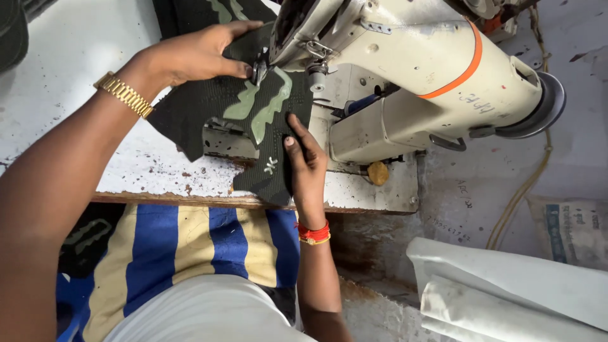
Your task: The person uses a sewing machine to stitch the edges of black slipper uppers with a green logo. They guide the slippers under the needle, cut the thread with scissors, and stack the finished pieces on the table.
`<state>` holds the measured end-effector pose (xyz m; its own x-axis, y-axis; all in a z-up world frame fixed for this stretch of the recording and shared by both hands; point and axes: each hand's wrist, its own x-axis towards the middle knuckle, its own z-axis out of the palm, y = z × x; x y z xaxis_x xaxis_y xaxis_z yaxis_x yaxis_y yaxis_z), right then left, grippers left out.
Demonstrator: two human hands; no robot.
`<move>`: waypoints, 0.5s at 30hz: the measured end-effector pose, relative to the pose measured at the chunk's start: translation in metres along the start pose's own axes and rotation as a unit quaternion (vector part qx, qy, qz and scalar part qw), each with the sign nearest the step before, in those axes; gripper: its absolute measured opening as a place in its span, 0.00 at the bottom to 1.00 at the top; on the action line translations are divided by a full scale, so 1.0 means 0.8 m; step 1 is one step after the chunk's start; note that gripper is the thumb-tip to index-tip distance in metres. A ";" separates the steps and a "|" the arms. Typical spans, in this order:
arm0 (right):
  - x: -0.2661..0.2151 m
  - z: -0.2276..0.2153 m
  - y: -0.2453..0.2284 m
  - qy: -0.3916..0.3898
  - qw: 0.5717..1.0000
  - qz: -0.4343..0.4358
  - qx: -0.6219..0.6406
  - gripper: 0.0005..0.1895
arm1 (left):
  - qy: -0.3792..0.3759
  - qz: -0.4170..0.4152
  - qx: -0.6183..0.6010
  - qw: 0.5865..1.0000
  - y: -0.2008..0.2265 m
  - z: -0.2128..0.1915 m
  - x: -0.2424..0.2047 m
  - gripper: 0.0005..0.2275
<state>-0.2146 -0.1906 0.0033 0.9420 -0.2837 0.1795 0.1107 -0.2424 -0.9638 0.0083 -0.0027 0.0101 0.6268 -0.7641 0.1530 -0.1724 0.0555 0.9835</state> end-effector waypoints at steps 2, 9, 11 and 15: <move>0.002 0.000 -0.007 -0.002 1.000 -0.002 -0.017 0.21 | 0.004 -0.011 0.004 1.000 -0.001 0.005 -0.004 0.37; 0.064 -0.046 -0.021 -0.083 0.992 0.089 -0.021 0.21 | 0.087 0.037 -0.054 0.994 -0.010 0.025 -0.027 0.34; 0.083 -0.063 -0.007 -0.122 0.989 0.077 0.006 0.21 | 0.117 0.054 -0.052 0.990 -0.034 0.033 -0.028 0.35; 0.114 -0.079 0.003 -0.193 0.979 0.060 0.038 0.20 | 0.200 0.082 -0.013 0.976 -0.026 0.050 -0.040 0.36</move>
<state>-0.1483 -0.2760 0.0302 0.9975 0.0700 -0.0103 0.0007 -0.1557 -0.9878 -0.0389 -0.0049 -0.0189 0.8396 -0.4316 0.3299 -0.2804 0.1759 0.9436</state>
